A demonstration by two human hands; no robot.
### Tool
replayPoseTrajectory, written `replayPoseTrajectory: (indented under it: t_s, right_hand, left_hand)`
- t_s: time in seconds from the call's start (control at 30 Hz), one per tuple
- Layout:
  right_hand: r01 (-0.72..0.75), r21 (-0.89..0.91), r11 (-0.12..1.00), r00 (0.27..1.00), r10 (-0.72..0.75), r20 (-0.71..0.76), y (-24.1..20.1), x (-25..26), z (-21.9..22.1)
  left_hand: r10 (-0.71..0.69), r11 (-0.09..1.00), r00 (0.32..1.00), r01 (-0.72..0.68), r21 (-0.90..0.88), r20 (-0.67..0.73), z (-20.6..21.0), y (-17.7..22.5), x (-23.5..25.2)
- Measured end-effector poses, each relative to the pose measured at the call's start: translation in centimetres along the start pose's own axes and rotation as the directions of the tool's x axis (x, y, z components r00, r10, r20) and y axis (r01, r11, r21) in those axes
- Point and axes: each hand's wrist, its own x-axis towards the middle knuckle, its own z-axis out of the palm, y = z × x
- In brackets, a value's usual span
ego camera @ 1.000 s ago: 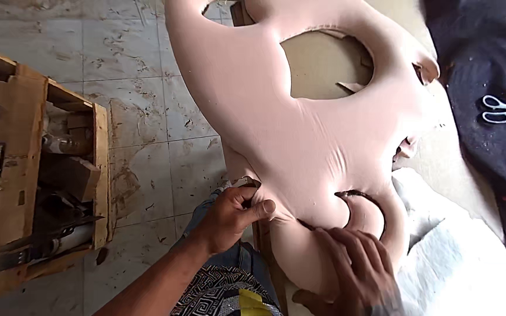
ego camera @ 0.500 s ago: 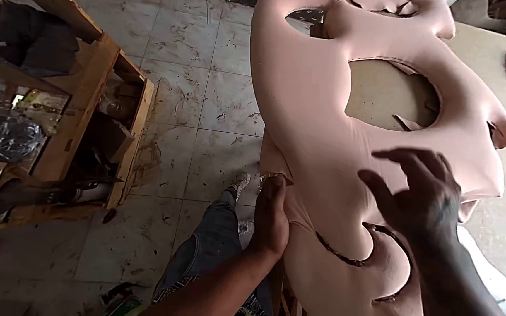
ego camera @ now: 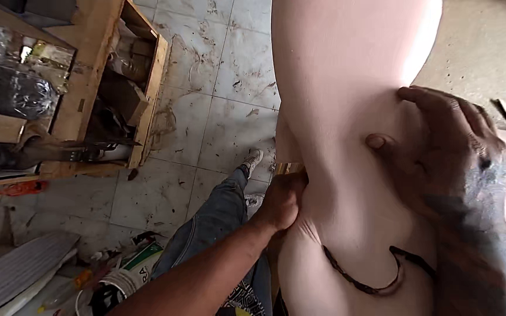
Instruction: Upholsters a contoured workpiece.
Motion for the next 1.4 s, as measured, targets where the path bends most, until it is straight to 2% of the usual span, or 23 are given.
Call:
replayPoseTrajectory:
  t_s: [0.07,0.13,0.2,0.3,0.33,0.4,0.47,0.53,0.57,0.63,0.83,0.93,1.03,1.07,1.17,1.4]
  right_hand:
    - [0.010,-0.004,1.000,1.000,-0.010,-0.024,0.0,0.2,0.1]
    - [0.014,-0.002,1.000,0.999,-0.014,-0.031,0.0,0.1,0.2]
    - [0.016,-0.003,1.000,0.999,-0.016,-0.035,0.1,0.0,0.3]
    - [0.007,0.006,1.000,0.999,-0.007,-0.033,0.0,0.0,0.2]
    - [0.003,0.008,1.000,1.000,-0.002,-0.031,-0.1,0.0,0.2]
    - [-0.001,0.008,1.000,0.999,0.001,-0.034,-0.2,-0.1,0.2]
    - [-0.007,0.003,1.000,0.999,0.007,-0.035,-0.3,0.0,0.2]
    - [-0.010,0.001,1.000,0.999,0.010,-0.031,-0.5,-0.1,0.1]
    - [-0.013,0.000,1.000,1.000,0.013,-0.028,-0.6,-0.1,0.1]
    - [-0.022,-0.006,1.000,0.999,0.021,-0.025,-0.7,-0.1,0.0]
    - [-0.025,-0.009,1.000,0.999,0.025,-0.023,-0.7,-0.1,0.1]
    - [-0.025,-0.016,1.000,0.999,0.024,-0.022,-0.8,-0.1,0.1]
    - [-0.019,-0.022,1.000,1.000,0.019,-0.015,-0.9,0.0,-0.1]
    - [-0.020,-0.020,1.000,1.000,0.019,-0.012,-0.9,0.0,-0.1]
    - [-0.020,-0.021,1.000,1.000,0.020,-0.023,-0.7,-0.1,0.1]
    - [-0.014,-0.028,1.000,0.999,0.013,-0.035,-0.5,-0.3,0.2]
  left_hand:
    - [-0.093,0.990,0.993,0.100,-0.099,0.072,0.1,0.2,0.5]
    - [-0.194,0.971,0.976,0.205,-0.120,0.098,0.3,0.5,0.7]
    - [-0.200,0.968,0.974,0.213,-0.134,0.103,0.3,0.6,0.6]
    - [-0.060,0.977,0.998,0.066,-0.204,0.038,-0.5,0.7,-0.9]
    - [0.010,0.979,0.999,0.002,-0.204,0.053,-1.1,0.9,-1.6]
    - [0.164,0.986,0.973,-0.157,-0.051,0.163,-2.5,1.3,-2.6]
    - [0.187,0.953,0.942,-0.243,0.181,0.280,-3.7,2.6,-2.4]
    - [0.218,0.879,0.918,-0.332,0.343,0.330,-4.5,3.9,-2.2]
    - [0.230,0.854,0.916,-0.351,0.383,0.328,-4.7,4.6,-2.2]
    - [0.192,0.875,0.934,-0.302,0.379,0.301,-4.7,5.7,-2.4]
    - [0.051,0.966,0.969,-0.109,0.234,0.243,-3.9,6.2,-3.3]
    - [-0.020,0.898,0.994,-0.030,0.438,0.110,-2.3,6.9,-3.9]
    - [0.094,0.806,0.995,-0.095,0.584,0.031,-0.6,5.8,-3.5]
    - [0.138,0.826,0.990,-0.132,0.549,0.030,-0.5,5.2,-2.8]
    - [0.237,0.926,0.969,-0.249,0.283,0.075,-0.5,3.5,-0.9]
    - [0.360,0.932,0.928,-0.363,0.015,0.095,-0.5,0.9,1.2]
